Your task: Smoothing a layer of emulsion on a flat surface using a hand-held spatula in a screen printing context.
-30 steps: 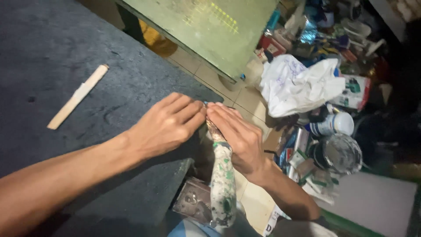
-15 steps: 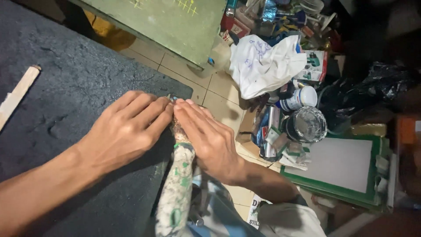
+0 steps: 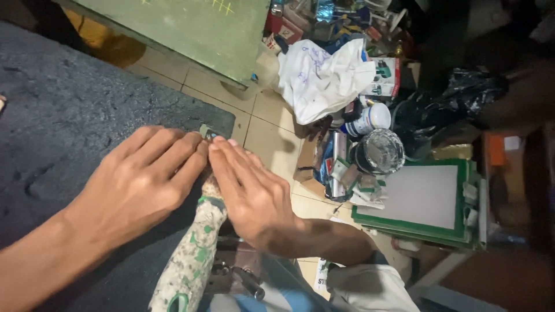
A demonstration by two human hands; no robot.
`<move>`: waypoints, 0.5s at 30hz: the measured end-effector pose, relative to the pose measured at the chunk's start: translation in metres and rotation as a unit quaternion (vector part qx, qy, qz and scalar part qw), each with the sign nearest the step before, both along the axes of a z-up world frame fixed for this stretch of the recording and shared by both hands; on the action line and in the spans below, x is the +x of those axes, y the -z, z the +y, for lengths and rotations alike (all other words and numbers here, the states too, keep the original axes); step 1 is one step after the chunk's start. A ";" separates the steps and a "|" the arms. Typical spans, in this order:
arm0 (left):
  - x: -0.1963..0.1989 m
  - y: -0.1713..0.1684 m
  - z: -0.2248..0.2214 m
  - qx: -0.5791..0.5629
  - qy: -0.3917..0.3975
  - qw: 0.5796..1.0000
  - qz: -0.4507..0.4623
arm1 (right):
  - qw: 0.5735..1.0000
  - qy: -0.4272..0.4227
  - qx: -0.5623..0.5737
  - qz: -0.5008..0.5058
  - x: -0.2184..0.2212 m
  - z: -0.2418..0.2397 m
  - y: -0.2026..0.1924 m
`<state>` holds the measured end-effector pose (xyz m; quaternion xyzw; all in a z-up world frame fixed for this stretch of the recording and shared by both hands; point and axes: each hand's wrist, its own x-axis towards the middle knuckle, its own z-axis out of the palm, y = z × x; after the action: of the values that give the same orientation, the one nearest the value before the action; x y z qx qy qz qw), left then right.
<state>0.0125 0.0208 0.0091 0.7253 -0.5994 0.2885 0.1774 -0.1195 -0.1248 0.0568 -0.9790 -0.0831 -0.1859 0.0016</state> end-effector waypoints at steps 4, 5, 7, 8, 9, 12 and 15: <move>0.002 0.006 0.001 0.018 -0.010 1.000 0.003 | 0.999 -0.011 -0.009 -0.048 0.009 0.001 0.006; 0.003 0.007 0.002 0.022 -0.019 1.000 0.008 | 0.999 -0.008 -0.014 -0.047 0.009 0.000 0.008; 0.003 0.011 0.002 0.028 -0.031 0.999 0.014 | 0.999 -0.009 -0.016 -0.045 0.007 0.000 0.011; 0.003 0.015 0.002 0.034 -0.023 0.998 0.036 | 1.000 -0.006 -0.007 -0.027 0.003 0.001 0.011; 0.003 0.018 0.001 0.041 -0.012 0.997 0.057 | 1.000 0.000 0.003 -0.010 0.000 0.001 0.011; -0.002 0.000 0.005 -0.014 0.015 0.999 0.049 | 1.000 -0.007 -0.025 0.016 -0.007 0.007 0.002; -0.001 0.003 0.005 -0.015 0.015 0.999 0.044 | 0.999 0.008 -0.040 -0.008 -0.001 0.011 0.008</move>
<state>0.0113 0.0258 0.0061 0.7256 -0.5972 0.2624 0.2190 -0.1208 -0.1139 0.0489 -0.9775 -0.0828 -0.1901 -0.0400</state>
